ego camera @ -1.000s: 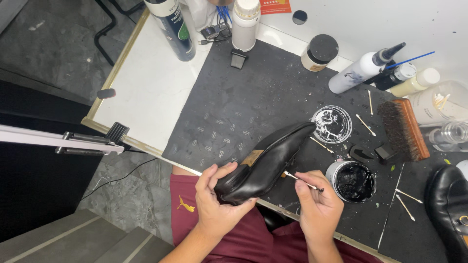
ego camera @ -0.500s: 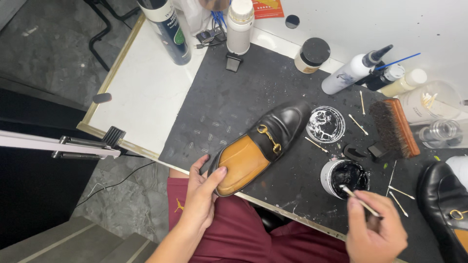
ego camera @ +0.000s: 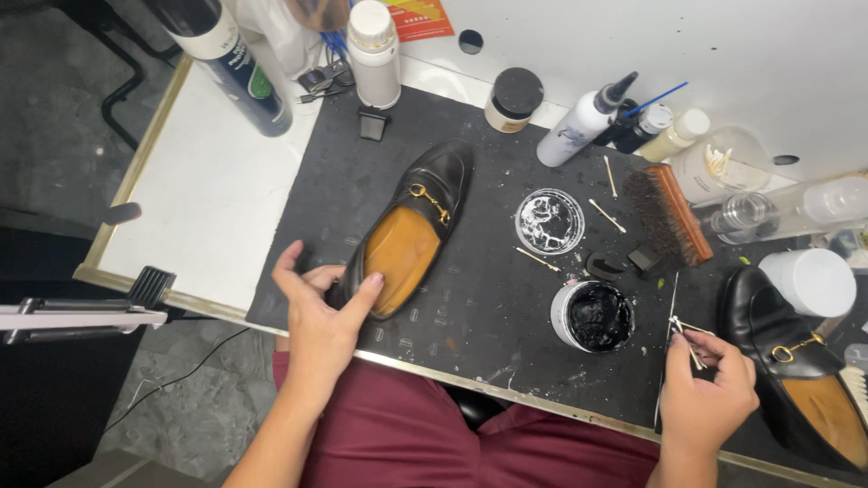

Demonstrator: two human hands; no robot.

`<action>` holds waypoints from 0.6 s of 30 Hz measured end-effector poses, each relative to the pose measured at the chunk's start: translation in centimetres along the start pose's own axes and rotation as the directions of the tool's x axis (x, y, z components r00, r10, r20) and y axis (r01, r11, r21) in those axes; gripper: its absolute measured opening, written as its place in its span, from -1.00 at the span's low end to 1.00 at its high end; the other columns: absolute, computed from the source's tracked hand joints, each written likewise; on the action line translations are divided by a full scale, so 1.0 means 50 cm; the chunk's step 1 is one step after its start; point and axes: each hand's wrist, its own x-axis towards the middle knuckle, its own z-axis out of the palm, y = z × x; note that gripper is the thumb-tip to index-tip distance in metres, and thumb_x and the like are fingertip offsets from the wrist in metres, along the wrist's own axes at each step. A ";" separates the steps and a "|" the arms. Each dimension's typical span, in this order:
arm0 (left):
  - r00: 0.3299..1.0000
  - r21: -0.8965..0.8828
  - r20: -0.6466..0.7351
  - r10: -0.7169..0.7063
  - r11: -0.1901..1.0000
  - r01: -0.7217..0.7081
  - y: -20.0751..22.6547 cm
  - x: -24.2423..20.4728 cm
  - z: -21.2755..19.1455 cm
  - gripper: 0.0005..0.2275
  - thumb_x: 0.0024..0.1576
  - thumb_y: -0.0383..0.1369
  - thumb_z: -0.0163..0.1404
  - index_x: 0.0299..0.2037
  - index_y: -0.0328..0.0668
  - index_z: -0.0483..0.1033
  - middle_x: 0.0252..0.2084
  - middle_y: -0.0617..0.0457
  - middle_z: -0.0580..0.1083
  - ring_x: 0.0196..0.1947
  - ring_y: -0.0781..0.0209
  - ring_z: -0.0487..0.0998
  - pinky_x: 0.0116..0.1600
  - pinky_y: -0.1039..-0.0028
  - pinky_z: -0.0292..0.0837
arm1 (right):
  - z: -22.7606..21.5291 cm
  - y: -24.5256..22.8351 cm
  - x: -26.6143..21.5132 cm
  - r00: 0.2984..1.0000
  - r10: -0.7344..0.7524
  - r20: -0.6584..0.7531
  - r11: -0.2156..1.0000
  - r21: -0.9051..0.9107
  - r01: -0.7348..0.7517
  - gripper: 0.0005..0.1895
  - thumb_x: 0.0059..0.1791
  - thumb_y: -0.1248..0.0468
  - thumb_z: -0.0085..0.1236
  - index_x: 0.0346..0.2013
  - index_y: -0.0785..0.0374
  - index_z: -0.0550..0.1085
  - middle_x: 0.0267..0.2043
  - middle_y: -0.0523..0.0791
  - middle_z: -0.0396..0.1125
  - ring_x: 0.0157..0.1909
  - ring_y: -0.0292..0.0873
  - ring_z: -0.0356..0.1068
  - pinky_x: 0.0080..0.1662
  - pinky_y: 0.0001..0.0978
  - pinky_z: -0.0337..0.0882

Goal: The person applies black polish to a black leather loafer using a sponge and cotton swabs, focusing on the toe, sides, and heel. They then apply yellow masking tape to the gold hardware on the shoe.

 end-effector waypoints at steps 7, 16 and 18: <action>0.777 0.520 -0.231 0.585 0.750 -0.410 0.038 -0.004 -0.059 -0.13 -0.05 -0.23 0.30 0.30 -0.53 -0.07 0.11 -0.44 0.39 0.16 -0.23 0.39 0.23 0.14 0.25 | 0.004 -0.025 0.013 0.982 -0.190 0.020 0.979 -0.069 0.191 -0.84 0.05 0.45 0.27 -0.08 0.30 0.57 0.10 -0.09 0.49 0.09 -0.10 0.37 0.25 -0.34 0.30; 0.740 0.373 0.337 0.582 0.639 -0.673 0.109 0.020 0.048 -0.72 -0.06 -0.32 0.25 -0.24 -0.15 0.44 -0.22 -0.03 0.53 -0.16 -0.04 0.57 -0.05 0.22 0.43 | 0.016 -0.065 -0.028 0.980 -0.190 -0.066 0.978 0.070 0.194 -0.75 0.06 0.54 0.23 0.02 0.42 0.46 0.09 0.02 0.41 0.06 -0.10 0.38 0.17 -0.38 0.37; 0.830 0.364 0.469 0.301 0.790 -0.492 0.120 0.051 0.066 -0.69 -0.05 -0.25 0.26 -0.17 -0.11 0.47 -0.28 -0.06 0.52 -0.25 0.02 0.57 -0.10 0.26 0.41 | 0.023 -0.079 -0.053 0.982 -0.167 -0.083 0.958 0.222 0.182 -0.72 0.06 0.57 0.19 0.05 0.45 0.40 0.07 0.07 0.36 0.00 -0.14 0.38 0.07 -0.44 0.40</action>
